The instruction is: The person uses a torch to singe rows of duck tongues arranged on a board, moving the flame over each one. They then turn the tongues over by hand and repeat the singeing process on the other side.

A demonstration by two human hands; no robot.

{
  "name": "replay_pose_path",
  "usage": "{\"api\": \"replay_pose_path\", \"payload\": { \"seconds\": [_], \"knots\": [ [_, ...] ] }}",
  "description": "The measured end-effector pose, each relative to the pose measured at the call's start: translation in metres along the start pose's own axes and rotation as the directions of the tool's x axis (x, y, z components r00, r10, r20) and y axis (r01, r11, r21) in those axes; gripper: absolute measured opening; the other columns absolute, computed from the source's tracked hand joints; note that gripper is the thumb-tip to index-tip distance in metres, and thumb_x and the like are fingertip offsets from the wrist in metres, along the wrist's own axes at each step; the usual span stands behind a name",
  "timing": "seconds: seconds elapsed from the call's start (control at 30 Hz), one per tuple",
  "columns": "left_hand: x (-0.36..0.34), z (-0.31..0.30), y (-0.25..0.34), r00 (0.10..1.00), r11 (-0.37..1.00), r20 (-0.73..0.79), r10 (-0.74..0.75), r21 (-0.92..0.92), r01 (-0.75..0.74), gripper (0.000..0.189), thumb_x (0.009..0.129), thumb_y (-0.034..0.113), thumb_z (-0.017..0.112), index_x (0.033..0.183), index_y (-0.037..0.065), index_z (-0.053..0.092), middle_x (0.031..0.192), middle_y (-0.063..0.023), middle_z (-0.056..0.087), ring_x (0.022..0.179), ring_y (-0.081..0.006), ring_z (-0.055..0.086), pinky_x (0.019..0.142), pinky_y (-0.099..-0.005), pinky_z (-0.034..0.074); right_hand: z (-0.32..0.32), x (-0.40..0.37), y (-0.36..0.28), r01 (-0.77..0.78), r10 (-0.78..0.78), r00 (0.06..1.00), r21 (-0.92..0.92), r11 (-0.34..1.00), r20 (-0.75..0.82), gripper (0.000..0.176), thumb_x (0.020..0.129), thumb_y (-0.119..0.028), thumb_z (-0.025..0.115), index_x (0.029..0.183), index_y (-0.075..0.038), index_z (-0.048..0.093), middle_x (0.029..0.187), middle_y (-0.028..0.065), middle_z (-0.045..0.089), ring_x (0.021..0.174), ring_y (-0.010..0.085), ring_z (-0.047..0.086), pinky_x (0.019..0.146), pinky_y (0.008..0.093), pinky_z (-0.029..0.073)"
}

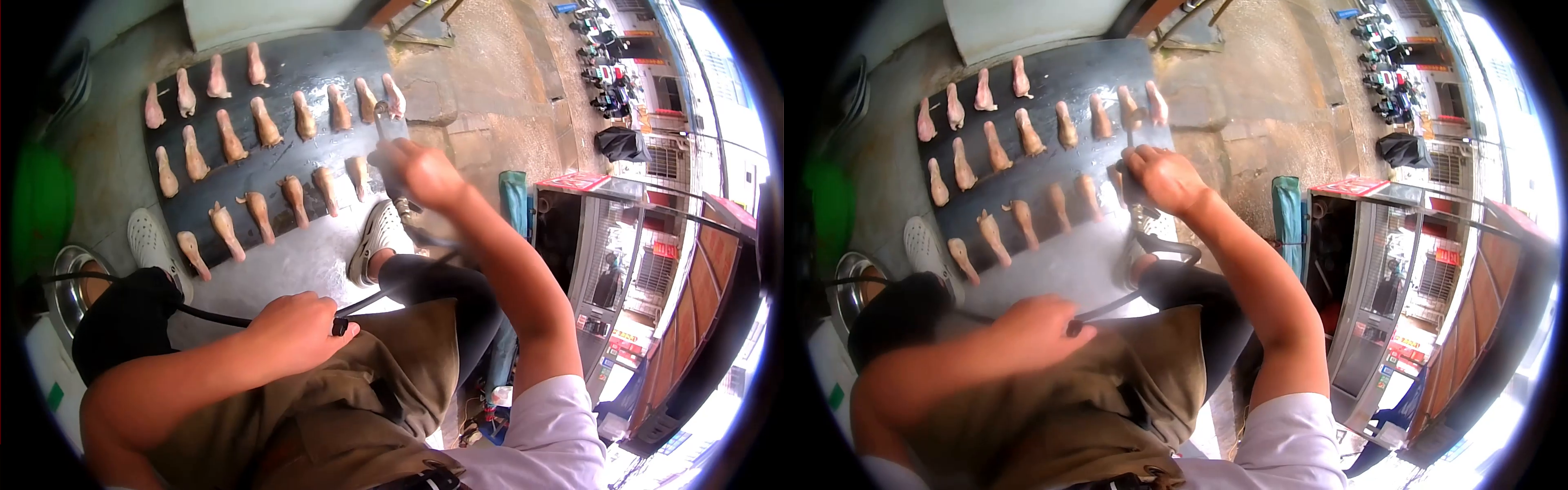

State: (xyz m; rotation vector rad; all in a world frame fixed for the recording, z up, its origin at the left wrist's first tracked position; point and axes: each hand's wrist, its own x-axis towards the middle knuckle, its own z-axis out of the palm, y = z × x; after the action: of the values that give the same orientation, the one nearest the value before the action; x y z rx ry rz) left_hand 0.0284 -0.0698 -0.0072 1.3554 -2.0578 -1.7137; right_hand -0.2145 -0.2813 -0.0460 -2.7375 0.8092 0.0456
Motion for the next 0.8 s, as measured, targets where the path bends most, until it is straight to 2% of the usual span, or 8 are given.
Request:
{"api": "replay_pose_path", "payload": {
  "seconds": [0.03,0.13,0.43,0.53,0.8],
  "knots": [
    [0.000,-0.001,0.001,1.000,1.000,-0.008,0.002,-0.004,-0.002,0.047,0.094,0.041,0.059,0.086,-0.004,0.066,0.083,-0.0219,0.066,0.085,-0.0394,0.065,0.078,-0.0470,0.053,-0.001,0.002,-0.002,-0.022,0.022,1.000,0.000,1.000,-0.020,0.024,0.087,-0.023,0.062,0.103,-0.005,0.057,0.088,0.0168,0.061,0.078,0.0380,0.063,0.069,0.0461,0.053],
    [0.001,-0.003,0.003,1.000,1.000,-0.009,-0.004,0.003,0.004,0.047,0.094,0.041,0.060,0.084,-0.005,0.066,0.082,-0.0229,0.066,0.084,-0.0400,0.065,0.077,-0.0476,0.052,-0.004,0.006,-0.002,-0.099,0.099,0.994,-0.004,0.995,0.052,0.030,0.089,-0.015,0.057,0.118,-0.010,0.058,0.099,0.0164,0.061,0.085,0.0388,0.063,0.069,0.0475,0.051],
    [0.003,-0.009,0.008,0.999,0.999,-0.004,-0.036,-0.002,0.036,0.047,0.093,0.041,0.061,0.083,-0.004,0.066,0.083,-0.0236,0.065,0.083,-0.0404,0.065,0.077,-0.0480,0.052,-0.009,0.014,-0.003,-0.104,0.105,0.994,0.093,0.990,-0.009,0.022,0.089,-0.017,0.057,0.110,-0.010,0.057,0.092,0.0177,0.062,0.082,0.0416,0.063,0.070,0.0477,0.050],
    [0.002,-0.008,0.007,1.000,1.000,-0.010,-0.027,0.012,0.027,0.046,0.093,0.041,0.061,0.084,-0.004,0.066,0.084,-0.0237,0.065,0.084,-0.0403,0.064,0.078,-0.0478,0.052,-0.008,0.010,-0.006,-0.150,0.149,0.989,0.052,0.987,0.019,0.025,0.089,-0.015,0.054,0.113,-0.008,0.057,0.092,0.0185,0.062,0.083,0.0427,0.063,0.070,0.0485,0.050],
    [0.001,-0.003,0.003,1.000,0.999,-0.016,-0.002,0.040,0.003,0.045,0.093,0.041,0.062,0.084,-0.003,0.064,0.085,-0.0230,0.064,0.084,-0.0407,0.063,0.076,-0.0484,0.052,0.001,0.007,-0.003,-0.162,0.175,0.981,0.138,0.977,-0.086,0.037,0.091,-0.016,0.049,0.125,-0.003,0.054,0.102,0.0216,0.062,0.088,0.0438,0.063,0.075,0.0479,0.050]
  ]
}}
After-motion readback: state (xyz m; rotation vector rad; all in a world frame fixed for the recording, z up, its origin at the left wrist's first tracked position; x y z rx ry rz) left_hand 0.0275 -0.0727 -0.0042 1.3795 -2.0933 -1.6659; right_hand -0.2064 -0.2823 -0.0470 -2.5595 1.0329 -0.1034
